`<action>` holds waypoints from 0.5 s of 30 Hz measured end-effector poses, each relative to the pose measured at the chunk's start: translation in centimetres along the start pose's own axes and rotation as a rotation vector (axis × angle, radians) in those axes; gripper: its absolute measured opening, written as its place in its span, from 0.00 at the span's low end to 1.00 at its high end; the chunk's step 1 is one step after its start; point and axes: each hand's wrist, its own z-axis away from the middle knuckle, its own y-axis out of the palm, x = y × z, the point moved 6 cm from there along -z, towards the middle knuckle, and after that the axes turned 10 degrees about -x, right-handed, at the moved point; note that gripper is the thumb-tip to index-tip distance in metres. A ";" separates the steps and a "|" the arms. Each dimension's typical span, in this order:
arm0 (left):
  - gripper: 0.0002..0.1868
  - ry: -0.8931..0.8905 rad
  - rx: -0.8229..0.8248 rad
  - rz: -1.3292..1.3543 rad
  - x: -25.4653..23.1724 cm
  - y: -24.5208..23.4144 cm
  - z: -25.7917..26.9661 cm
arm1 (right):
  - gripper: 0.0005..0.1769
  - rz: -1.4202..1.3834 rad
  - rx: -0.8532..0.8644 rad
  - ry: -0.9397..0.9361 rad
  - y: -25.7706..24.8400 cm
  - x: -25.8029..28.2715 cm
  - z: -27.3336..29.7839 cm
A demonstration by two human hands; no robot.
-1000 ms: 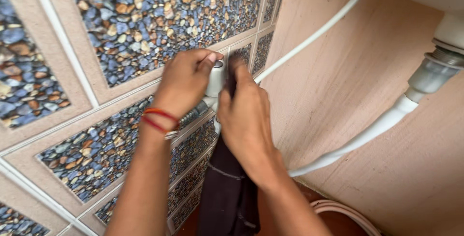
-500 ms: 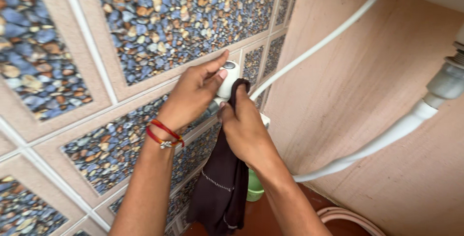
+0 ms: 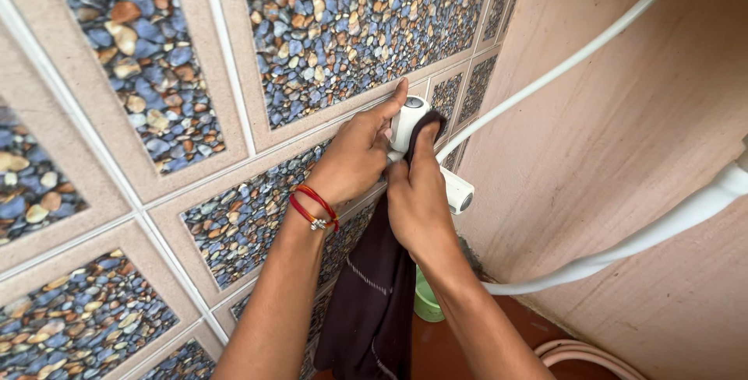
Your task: The person wipes the floor and a hose, then connects a white flexible pipe to a wall-mounted faucet and a sink drain using their hands and a cloth.
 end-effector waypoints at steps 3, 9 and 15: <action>0.42 0.286 0.027 0.051 -1.3 -0.6 0.2 | 0.41 0.159 0.108 0.137 -0.5 -0.4 2.2; 0.35 -0.161 0.253 0.026 0.1 -1.9 0.7 | 0.44 0.338 0.259 -0.029 0.1 0.3 5.9; 0.26 0.061 0.163 -0.025 -2.3 -2.7 0.5 | 0.41 0.405 0.266 -0.065 -0.1 0.6 4.7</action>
